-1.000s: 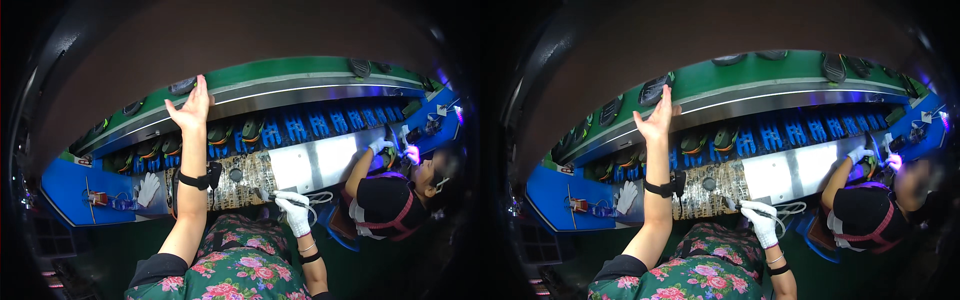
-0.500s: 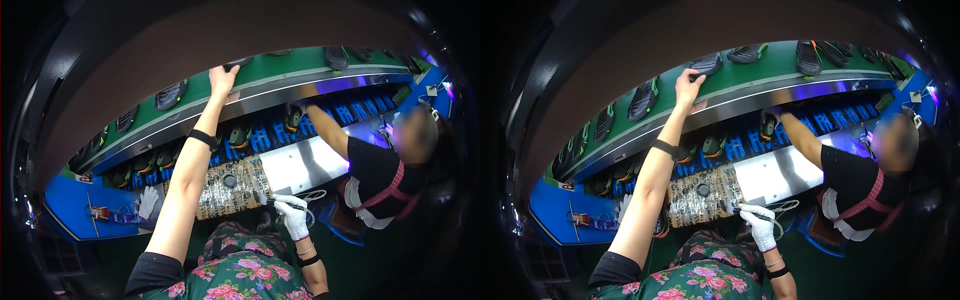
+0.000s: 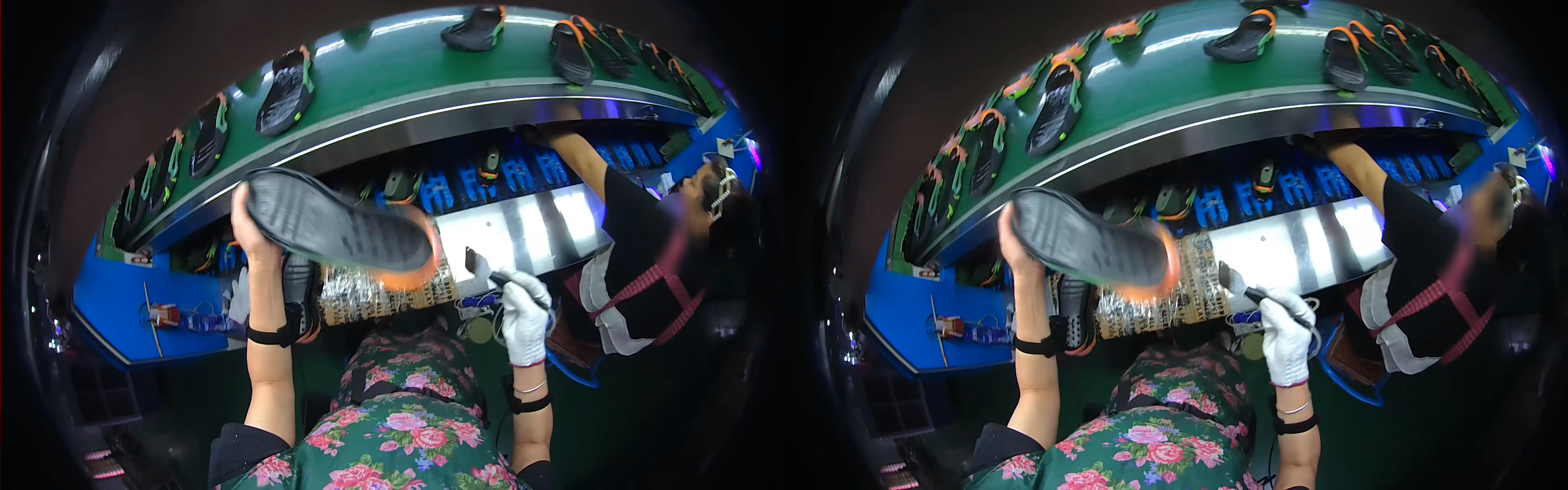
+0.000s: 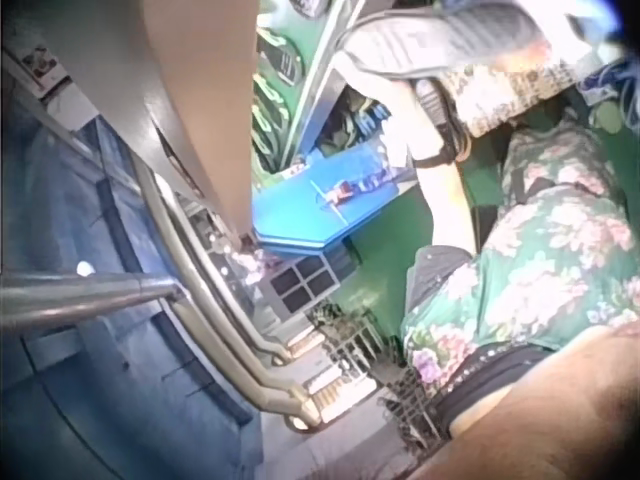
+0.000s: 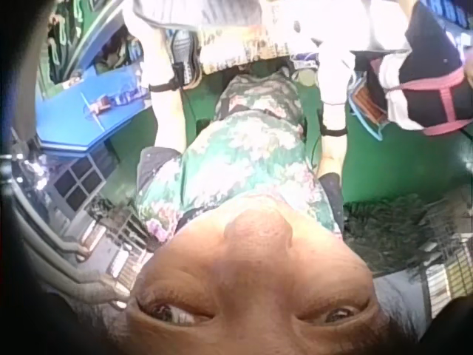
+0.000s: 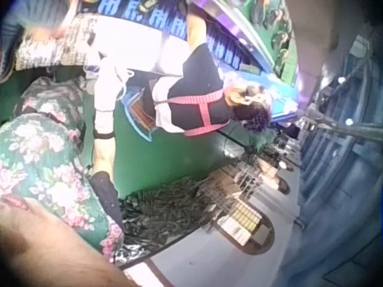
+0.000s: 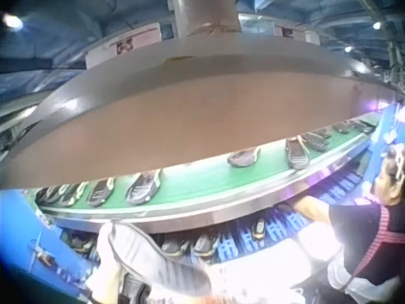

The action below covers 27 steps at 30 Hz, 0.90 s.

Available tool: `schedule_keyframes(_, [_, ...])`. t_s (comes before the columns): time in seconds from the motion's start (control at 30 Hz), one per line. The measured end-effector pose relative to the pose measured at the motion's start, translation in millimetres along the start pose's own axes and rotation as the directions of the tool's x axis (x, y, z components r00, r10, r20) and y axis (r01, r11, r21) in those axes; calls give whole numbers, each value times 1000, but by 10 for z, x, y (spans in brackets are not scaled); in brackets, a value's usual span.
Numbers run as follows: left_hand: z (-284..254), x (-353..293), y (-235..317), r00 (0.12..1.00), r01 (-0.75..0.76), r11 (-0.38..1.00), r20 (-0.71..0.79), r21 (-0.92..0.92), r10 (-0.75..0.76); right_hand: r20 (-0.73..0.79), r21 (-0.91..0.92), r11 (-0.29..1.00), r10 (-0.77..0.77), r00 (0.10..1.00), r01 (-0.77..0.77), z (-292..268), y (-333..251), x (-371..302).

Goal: Applying adhesive to the underside of shoe soles using a brush.

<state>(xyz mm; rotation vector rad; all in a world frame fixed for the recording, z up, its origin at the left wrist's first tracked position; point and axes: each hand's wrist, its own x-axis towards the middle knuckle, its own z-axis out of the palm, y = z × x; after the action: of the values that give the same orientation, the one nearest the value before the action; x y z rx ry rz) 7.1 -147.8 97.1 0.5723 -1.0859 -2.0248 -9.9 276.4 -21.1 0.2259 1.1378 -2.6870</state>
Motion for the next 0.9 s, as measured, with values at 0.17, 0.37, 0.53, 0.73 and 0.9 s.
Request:
schedule_keyframes(0.17, [-152,-332,-490,870,342,850,208,401,-448,77,-109,993,46,996,-37,590,-253,-88])
schedule_keyframes(0.37, [-453,-923,-1208,634,633,724,355,274,-688,301,-387,922,149,942,-22,1162,-206,-132])
schedule_keyframes(0.53, [-410,-1746,-1220,234,909,415,778,38,-583,355,-397,910,35,934,117,1256,-137,-123])
schedule_keyframes(0.73, [-314,-1854,-1136,325,919,395,565,3,-758,452,-539,765,-91,887,353,1292,-174,-74])
schedule_keyframes(0.9, [-28,-1679,-1013,382,909,401,617,-116,-688,447,-503,823,-13,895,263,1349,-135,-73])
